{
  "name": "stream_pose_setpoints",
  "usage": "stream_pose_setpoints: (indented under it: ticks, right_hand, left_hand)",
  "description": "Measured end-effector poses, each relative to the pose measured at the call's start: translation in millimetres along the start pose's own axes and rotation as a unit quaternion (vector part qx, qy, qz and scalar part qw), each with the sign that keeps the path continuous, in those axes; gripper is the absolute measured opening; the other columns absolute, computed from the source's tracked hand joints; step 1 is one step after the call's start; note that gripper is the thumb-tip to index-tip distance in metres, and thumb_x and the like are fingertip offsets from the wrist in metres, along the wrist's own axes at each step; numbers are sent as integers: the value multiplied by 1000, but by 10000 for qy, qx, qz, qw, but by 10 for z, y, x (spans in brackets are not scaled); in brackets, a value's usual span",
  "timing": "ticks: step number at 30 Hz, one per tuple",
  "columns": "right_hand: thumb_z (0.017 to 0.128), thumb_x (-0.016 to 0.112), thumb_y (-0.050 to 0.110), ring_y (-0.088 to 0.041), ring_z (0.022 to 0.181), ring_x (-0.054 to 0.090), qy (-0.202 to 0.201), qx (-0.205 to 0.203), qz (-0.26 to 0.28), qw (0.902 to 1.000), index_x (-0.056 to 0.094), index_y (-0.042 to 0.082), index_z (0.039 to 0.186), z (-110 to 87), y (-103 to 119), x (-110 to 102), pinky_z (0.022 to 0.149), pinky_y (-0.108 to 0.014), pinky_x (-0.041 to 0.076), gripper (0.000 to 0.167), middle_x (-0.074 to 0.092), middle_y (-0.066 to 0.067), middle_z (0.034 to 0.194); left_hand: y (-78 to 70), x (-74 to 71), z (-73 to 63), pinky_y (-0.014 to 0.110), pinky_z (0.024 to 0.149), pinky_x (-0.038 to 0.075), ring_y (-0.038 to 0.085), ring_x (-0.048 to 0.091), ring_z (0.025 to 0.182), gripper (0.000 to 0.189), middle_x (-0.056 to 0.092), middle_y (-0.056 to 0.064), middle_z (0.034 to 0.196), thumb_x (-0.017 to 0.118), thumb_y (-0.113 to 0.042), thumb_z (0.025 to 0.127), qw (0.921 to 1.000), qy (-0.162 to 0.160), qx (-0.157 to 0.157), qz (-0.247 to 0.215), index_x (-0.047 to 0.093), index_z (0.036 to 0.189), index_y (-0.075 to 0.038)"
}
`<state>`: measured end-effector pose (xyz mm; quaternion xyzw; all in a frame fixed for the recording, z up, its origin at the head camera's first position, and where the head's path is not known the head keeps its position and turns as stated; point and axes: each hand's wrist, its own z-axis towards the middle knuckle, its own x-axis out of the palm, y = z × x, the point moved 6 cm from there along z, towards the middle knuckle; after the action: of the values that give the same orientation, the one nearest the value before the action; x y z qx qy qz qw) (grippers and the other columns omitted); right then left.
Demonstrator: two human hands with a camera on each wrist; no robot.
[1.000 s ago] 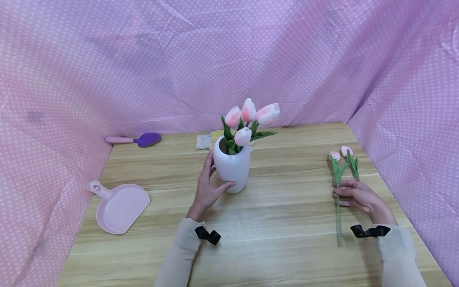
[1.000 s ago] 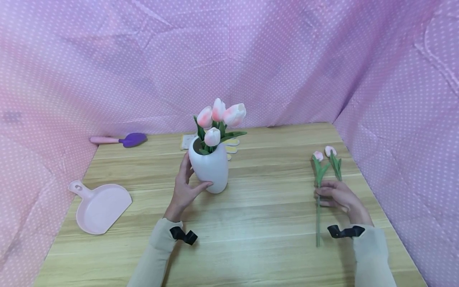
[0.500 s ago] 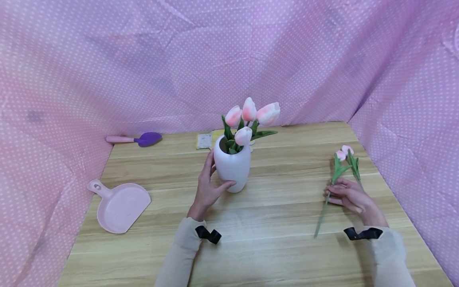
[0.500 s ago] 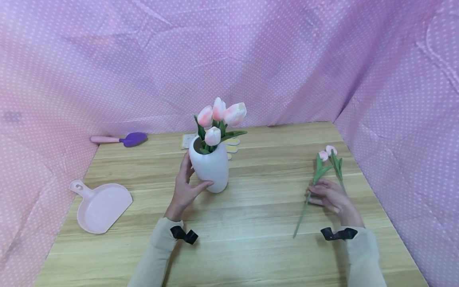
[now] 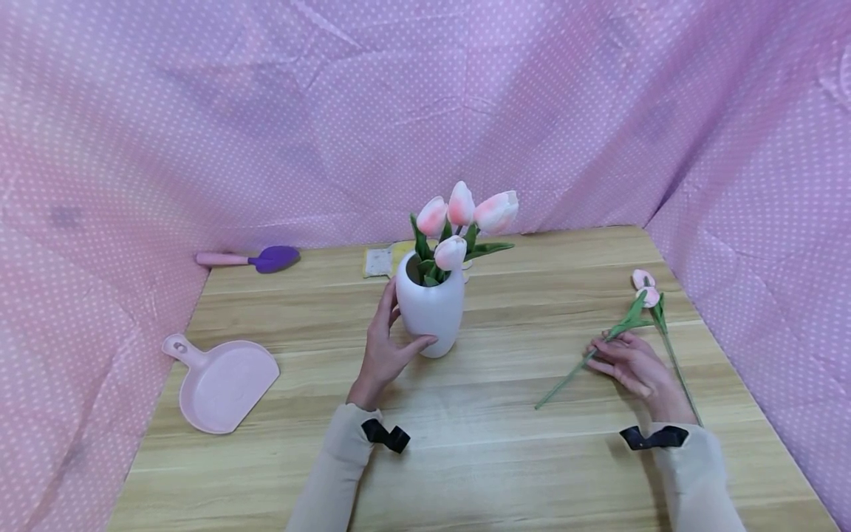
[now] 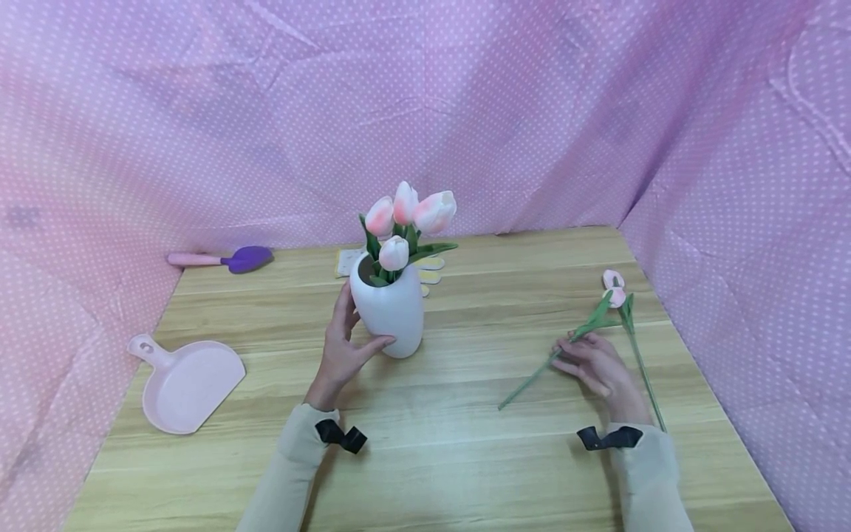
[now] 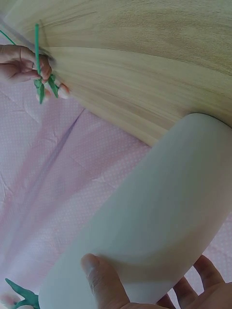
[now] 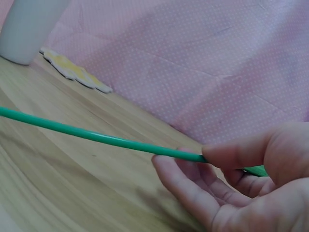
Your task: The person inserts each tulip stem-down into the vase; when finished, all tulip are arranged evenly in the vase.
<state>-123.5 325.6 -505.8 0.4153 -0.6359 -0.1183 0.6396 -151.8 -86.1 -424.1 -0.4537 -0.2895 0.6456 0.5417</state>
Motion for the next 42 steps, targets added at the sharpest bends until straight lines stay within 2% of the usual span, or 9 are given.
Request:
stream_pose_setpoints:
  ticks: [8,13,22,30,34,42]
  right_hand:
    - [103,31,-12,-23,101,72,-427,-284,147,9986,60,1,99,39,-47,70,91,-40,62,32,72,-13,102]
    - [102,33,-12,-23,100,72,-649,-649,391,9950,61,0,95,41,-62,97,91,-42,62,31,72,-12,100]
    - [101,38,-13,-26,94,73,-1181,-1357,951,9791,59,-3,92,32,-68,115,87,-45,63,25,73,-16,95]
    - [98,46,-12,-26,89,72,-1532,-1707,1268,9650,53,-2,92,-4,-58,152,87,-44,63,14,70,-15,94]
    - [98,47,-13,-27,89,72,-1545,-1889,1345,9604,54,-2,91,-20,-21,188,86,-44,64,15,71,-16,92]
    - [99,44,-13,-28,90,72,-1302,-2151,1462,9568,55,-3,88,-45,68,332,85,-44,64,19,72,-19,91]
  left_hand:
    - [-15,-2,-4,55,114,44,38,47,140,109,39,13,160,87,-1,73,10000,11,60,-34,23,160,-16]
    - [-21,-4,-2,55,115,44,37,47,140,109,39,12,159,87,-1,73,10000,2,65,-32,23,160,-16]
    - [-12,-3,-5,55,115,44,36,45,142,110,41,12,158,88,-2,73,10000,0,14,-18,23,160,-18]
    - [3,3,-7,54,114,45,36,46,141,112,40,11,159,88,-2,72,10000,3,16,16,22,160,-19]
    - [-6,2,-2,54,114,45,36,46,141,111,40,12,159,88,-2,72,10000,-6,44,15,22,160,-18]
    - [-26,-3,-2,54,115,44,36,45,142,109,40,13,159,88,-2,72,10000,7,-14,-19,23,159,-16]
